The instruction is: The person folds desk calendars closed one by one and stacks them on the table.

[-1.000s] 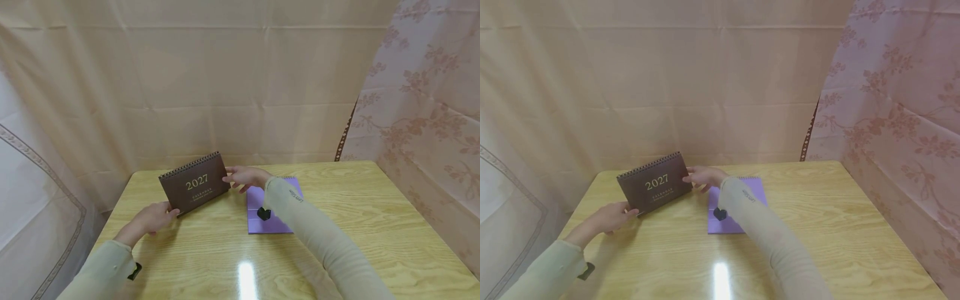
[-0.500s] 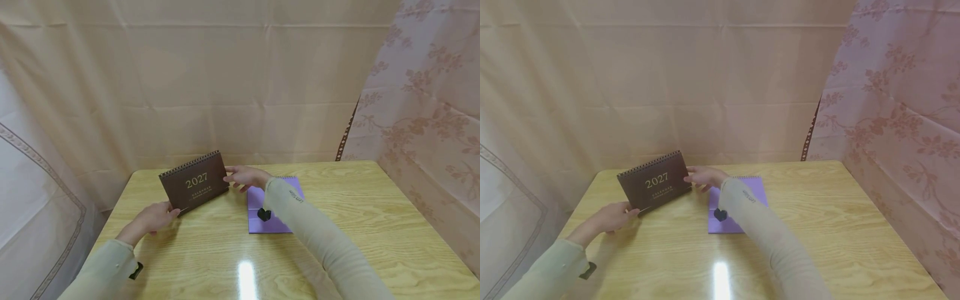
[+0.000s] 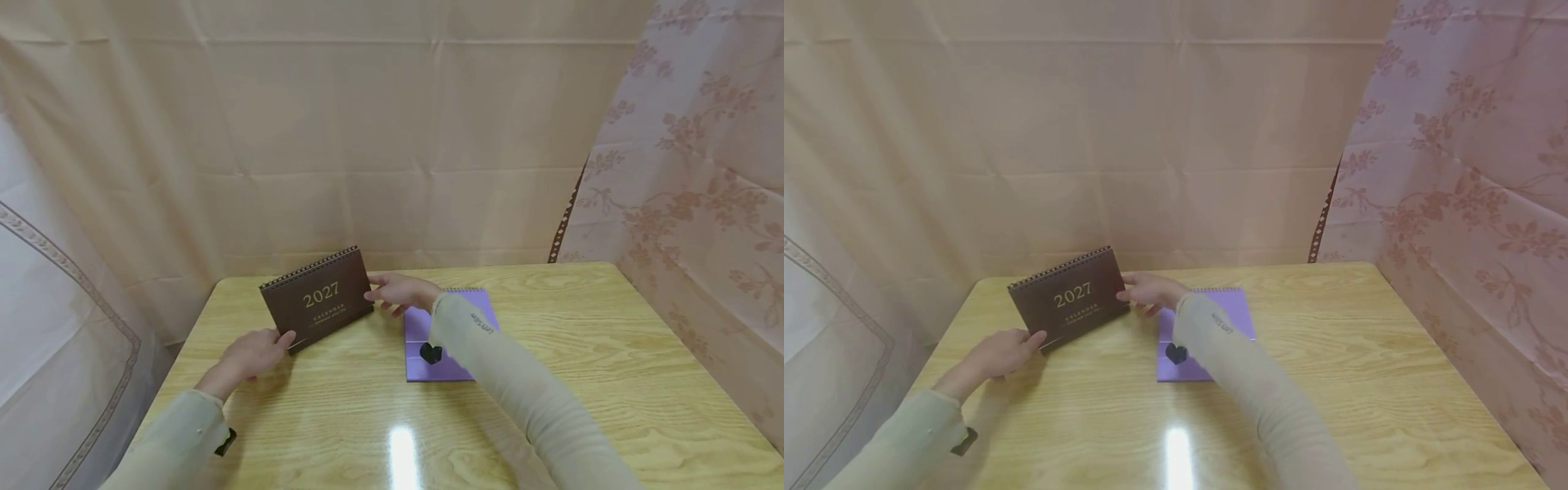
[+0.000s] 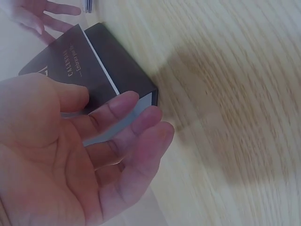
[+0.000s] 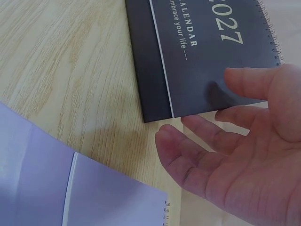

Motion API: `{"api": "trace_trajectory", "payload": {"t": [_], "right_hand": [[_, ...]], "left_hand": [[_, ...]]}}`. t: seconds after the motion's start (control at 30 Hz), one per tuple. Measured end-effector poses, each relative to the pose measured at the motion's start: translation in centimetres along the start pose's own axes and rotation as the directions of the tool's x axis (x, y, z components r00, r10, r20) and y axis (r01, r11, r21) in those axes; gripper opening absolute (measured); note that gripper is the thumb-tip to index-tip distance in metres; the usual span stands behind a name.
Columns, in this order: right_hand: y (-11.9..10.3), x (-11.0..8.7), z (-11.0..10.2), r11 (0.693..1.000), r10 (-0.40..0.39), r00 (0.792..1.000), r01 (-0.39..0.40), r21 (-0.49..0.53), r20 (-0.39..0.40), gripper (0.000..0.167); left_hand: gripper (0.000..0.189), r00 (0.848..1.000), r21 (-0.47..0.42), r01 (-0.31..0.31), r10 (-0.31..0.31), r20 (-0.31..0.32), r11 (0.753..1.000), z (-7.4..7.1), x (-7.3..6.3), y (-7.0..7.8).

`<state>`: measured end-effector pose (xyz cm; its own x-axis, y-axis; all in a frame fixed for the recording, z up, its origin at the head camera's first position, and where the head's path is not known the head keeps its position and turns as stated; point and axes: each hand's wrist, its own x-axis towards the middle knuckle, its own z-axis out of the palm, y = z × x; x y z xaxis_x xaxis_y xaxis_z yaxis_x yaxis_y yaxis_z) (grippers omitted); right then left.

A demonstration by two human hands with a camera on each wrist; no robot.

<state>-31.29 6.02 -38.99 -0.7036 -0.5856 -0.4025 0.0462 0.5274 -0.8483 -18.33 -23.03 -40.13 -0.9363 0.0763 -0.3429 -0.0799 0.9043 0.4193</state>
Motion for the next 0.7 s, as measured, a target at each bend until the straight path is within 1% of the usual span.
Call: {"api": "trace_trajectory", "payload": {"t": [0.17, 0.33, 0.43, 0.5, 0.6, 0.7], "right_hand": [[0.1, 0.0, 0.1, 1.0, 0.013, 1.0, -0.013, 0.003, 0.0, 0.063], [0.3, -0.1, 0.1, 1.0, 0.021, 0.999, -0.021, 0.007, -0.028, 0.06], [0.4, -0.1, 0.1, 1.0, 0.004, 0.998, -0.004, 0.011, -0.07, 0.058], [0.5, 0.1, 0.1, 1.0, -0.017, 0.994, 0.019, 0.024, -0.104, 0.056], [0.5, 0.5, 0.3, 0.997, -0.061, 0.985, 0.066, 0.027, -0.162, 0.053], [0.6, 1.0, 0.5, 0.994, -0.1, 0.971, 0.107, 0.019, -0.219, 0.048]], "left_hand": [[0.054, 1.0, 0.009, 0.019, -0.019, -0.002, 1.0, 0.2, 0.1, 0.0], [0.057, 1.0, 0.004, 0.012, -0.012, 0.008, 1.0, 0.3, 0.1, 0.0], [0.056, 1.0, -0.011, 0.008, -0.008, 0.003, 1.0, 0.3, 0.1, -0.6], [0.053, 1.0, -0.02, 0.005, -0.005, -0.019, 1.0, 0.2, 0.1, -1.0], [0.051, 0.998, -0.024, 0.006, -0.008, -0.059, 1.0, -0.1, 0.0, -1.3], [0.057, 0.996, -0.015, 0.008, -0.009, -0.085, 1.0, -0.4, -0.2, -1.2]]}}
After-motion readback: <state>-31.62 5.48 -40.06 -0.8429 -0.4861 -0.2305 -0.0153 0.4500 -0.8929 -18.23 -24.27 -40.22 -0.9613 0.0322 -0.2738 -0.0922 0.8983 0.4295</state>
